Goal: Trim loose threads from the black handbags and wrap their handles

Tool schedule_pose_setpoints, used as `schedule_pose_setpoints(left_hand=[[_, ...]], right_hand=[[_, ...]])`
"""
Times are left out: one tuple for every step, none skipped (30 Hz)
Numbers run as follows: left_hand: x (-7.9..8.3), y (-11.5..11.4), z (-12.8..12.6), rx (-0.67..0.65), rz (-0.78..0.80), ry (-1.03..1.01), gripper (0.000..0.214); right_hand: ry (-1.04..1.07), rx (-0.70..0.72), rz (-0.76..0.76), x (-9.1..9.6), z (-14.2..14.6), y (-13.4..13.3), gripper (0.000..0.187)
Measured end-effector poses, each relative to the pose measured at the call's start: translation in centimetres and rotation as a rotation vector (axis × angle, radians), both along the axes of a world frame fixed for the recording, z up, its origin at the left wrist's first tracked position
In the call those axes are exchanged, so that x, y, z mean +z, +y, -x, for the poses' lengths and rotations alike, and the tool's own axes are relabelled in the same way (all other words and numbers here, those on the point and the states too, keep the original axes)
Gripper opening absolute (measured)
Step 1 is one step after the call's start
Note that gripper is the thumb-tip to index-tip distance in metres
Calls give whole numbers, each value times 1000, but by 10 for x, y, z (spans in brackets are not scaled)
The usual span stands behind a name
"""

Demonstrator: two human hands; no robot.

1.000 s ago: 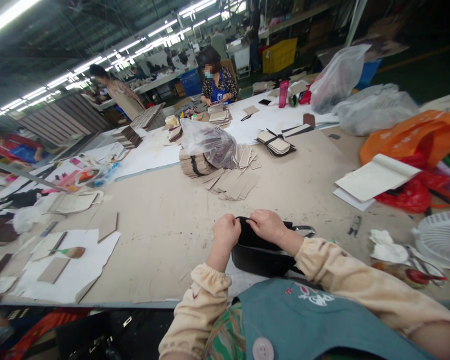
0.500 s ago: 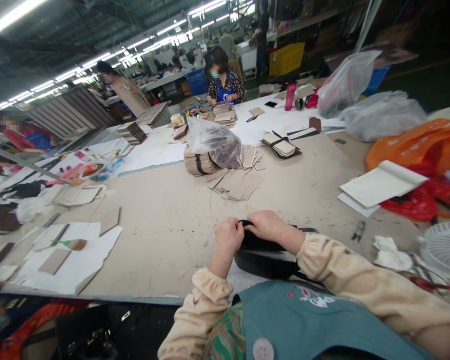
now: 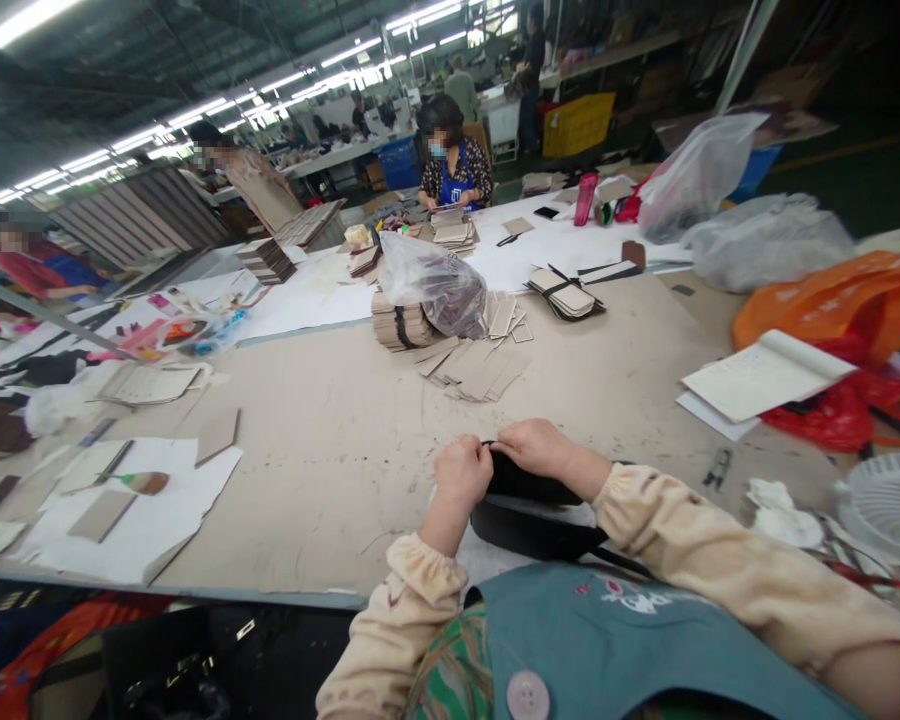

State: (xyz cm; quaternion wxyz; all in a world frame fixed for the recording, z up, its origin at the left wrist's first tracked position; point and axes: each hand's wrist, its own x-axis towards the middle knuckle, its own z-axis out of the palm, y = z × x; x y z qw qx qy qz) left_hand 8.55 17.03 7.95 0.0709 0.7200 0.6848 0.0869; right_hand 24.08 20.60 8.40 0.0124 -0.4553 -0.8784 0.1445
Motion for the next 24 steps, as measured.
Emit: schedule_pose_setpoints(left_hand=[[0, 0, 0, 2, 0, -6, 23], [0, 0, 1, 5, 2, -12, 24], [-1, 0, 2, 8, 6, -18, 24], [-1, 0, 2, 11, 12, -24, 25], [-1, 0, 3, 11, 18, -28, 25], [-2, 1, 3, 8, 22, -33, 25], [-2, 1, 3, 4, 25, -37, 25], [-2, 1, 3, -2, 27, -43, 25], [-3, 1, 3, -6, 27, -48, 25], [-3, 1, 3, -5, 26, -50, 25], [-3, 1, 3, -1, 24, -51, 25], [-3, 0, 4, 6, 22, -49, 26], [-3, -1, 4, 14, 18, -46, 26], [-3, -2, 4, 20, 14, -44, 26], [-3, -3, 5, 23, 7, -44, 26], [-3, -4, 6, 19, -2, -50, 25], [-4, -4, 6, 13, -8, -58, 24], [-4, -4, 7, 8, -18, -66, 23], [-5, -4, 7, 3, -25, -72, 22], [-5, -5, 7, -1, -31, -76, 22], [-6, -6, 7, -6, -37, -80, 21], [-6, -7, 7, -14, -40, -84, 21], [-5, -8, 7, -24, -43, -87, 21], [-5, -9, 7, -32, -45, -89, 21]], right_hand=[[3, 13, 8, 0, -3, 1, 43], [12, 30, 18, 1, -7, 1, 40], [25, 45, 29, 1, -10, 0, 36], [43, 54, 38, 0, -14, -1, 33], [61, 52, 45, -1, -16, -2, 32], [76, 38, 50, -3, -18, -3, 33], [81, 11, 50, -5, -19, -4, 33], [72, -23, 44, -7, -20, -6, 33], [54, -57, 35, -9, -19, -7, 32], [34, -85, 24, -10, -17, -8, 33], [16, -102, 10, -11, -15, -9, 35], [4, -110, -6, -11, -13, -10, 37], [-1, -107, -23, -10, -11, -12, 37], [0, -98, -41, -9, -9, -13, 37], [1, -88, -60, -8, -7, -14, 36], [1, -80, -76, -8, -6, -14, 35], [-1, -75, -87, -7, -5, -14, 35], [-7, -77, -94, -7, -4, -14, 35], [-18, -80, -92, -6, -3, -13, 35], [-23, -78, -85, -5, -3, -13, 35], [-22, -65, -74, -3, -2, -13, 34], [-15, -39, -63, 0, -1, -14, 34], [2, 1, -57, 2, 0, -15, 35], [7, 30, -65, 5, 1, -15, 35]])
